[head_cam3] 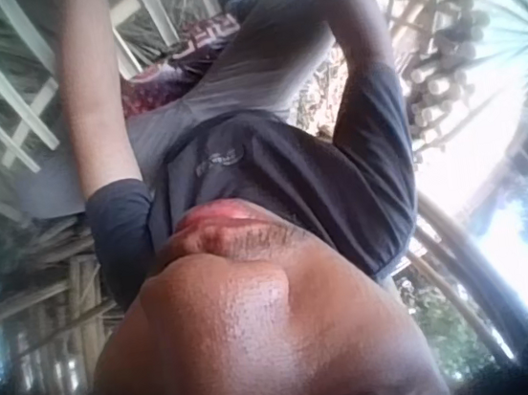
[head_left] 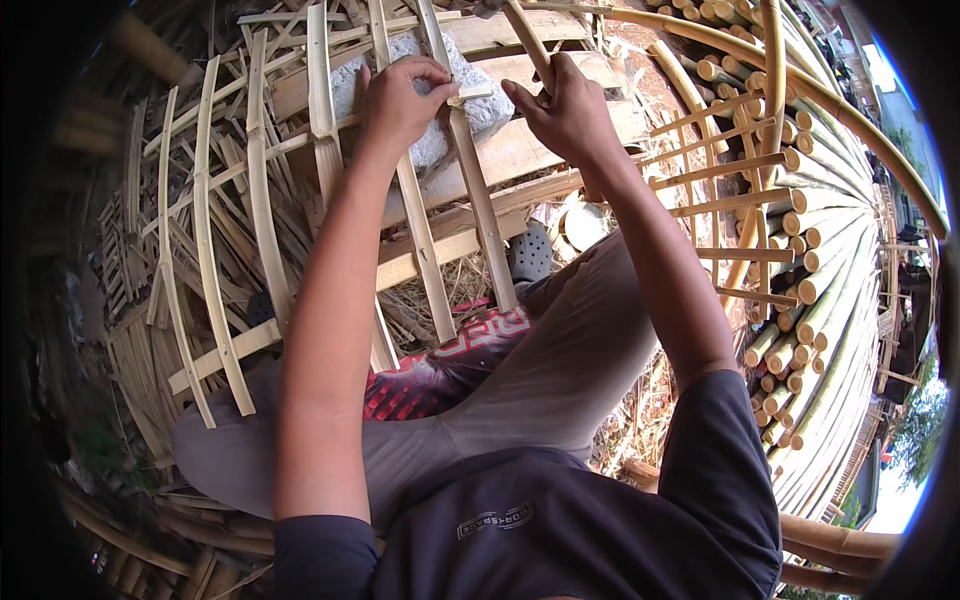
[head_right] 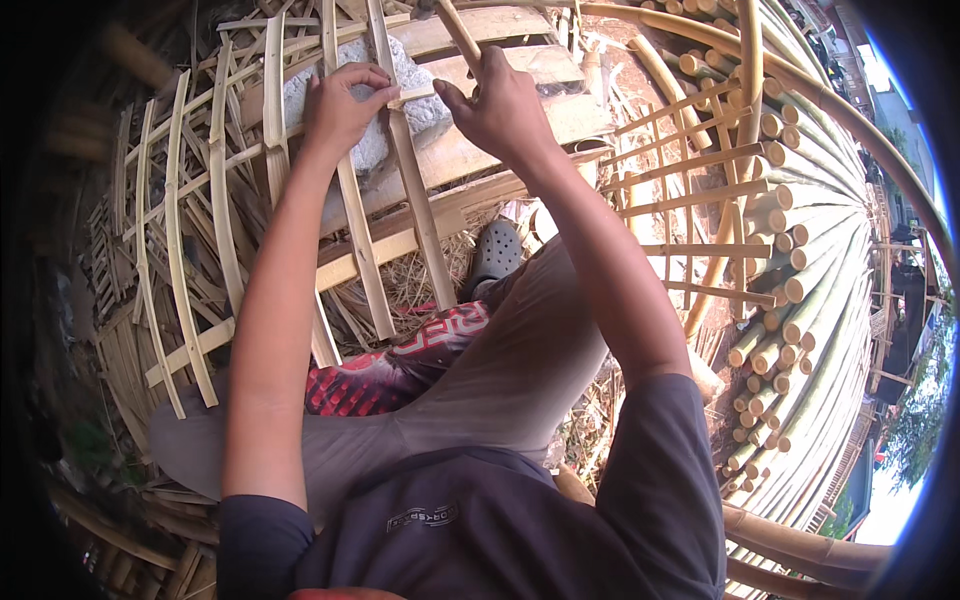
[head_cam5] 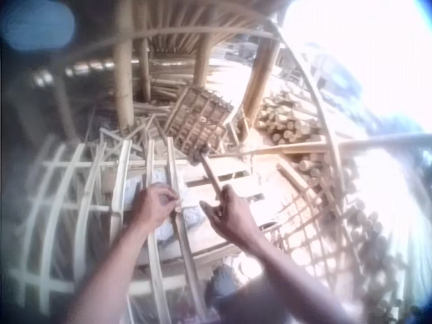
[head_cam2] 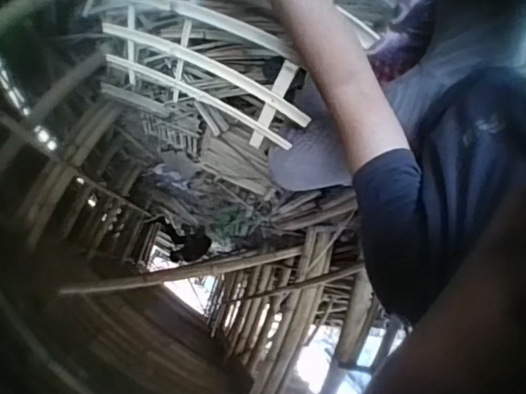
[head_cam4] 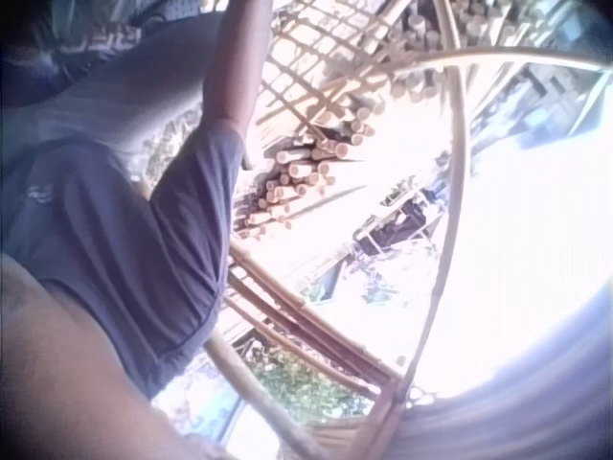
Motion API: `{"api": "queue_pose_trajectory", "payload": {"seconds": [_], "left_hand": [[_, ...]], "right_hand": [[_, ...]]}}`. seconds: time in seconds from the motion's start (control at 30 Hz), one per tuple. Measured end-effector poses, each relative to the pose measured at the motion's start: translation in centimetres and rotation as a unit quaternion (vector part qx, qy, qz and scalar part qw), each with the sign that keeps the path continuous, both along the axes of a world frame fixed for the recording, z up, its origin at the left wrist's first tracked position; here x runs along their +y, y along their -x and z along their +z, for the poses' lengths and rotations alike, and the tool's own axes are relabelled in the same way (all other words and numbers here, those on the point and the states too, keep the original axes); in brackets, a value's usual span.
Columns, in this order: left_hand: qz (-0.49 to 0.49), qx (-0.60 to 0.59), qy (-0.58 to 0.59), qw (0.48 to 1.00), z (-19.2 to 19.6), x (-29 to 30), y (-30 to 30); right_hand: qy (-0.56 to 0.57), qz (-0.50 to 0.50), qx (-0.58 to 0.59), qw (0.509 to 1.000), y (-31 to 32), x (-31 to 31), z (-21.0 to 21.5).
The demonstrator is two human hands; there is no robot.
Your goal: The person weaves thin bamboo strips into a lattice structure, sliding each strip through existing horizontal pieces and tapping them together with a hammer.
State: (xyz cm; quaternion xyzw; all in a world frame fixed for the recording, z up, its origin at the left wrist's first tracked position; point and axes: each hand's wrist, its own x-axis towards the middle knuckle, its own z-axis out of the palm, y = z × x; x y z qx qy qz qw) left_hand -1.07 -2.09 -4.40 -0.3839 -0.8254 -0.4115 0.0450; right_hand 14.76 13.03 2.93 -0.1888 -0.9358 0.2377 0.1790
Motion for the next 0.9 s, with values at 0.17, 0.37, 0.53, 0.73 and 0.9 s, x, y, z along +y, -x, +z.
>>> {"api": "queue_pose_trajectory", "payload": {"seconds": [0.17,0.37,0.53,0.73,0.9], "left_hand": [[-0.002,0.012,0.006,1.0,0.5,0.4,-0.1],[-0.043,-0.002,0.064,0.997,1.2,-0.2,0.1],[-0.059,0.025,0.096,0.993,1.5,-0.8,0.1],[-0.087,0.06,0.134,0.985,2.2,-0.8,-0.2],[-0.072,0.12,0.22,0.965,2.3,-1.1,-0.1]], "right_hand": [[0.073,-0.025,-0.152,0.985,2.6,1.5,-4.0],[0.108,-0.028,-0.126,0.986,2.1,1.7,-4.4],[0.109,-0.01,-0.145,0.983,1.7,0.8,-4.2],[0.088,-0.014,-0.16,0.983,1.6,1.0,-4.9],[0.085,-0.006,-0.177,0.98,1.7,0.9,-4.8]]}}
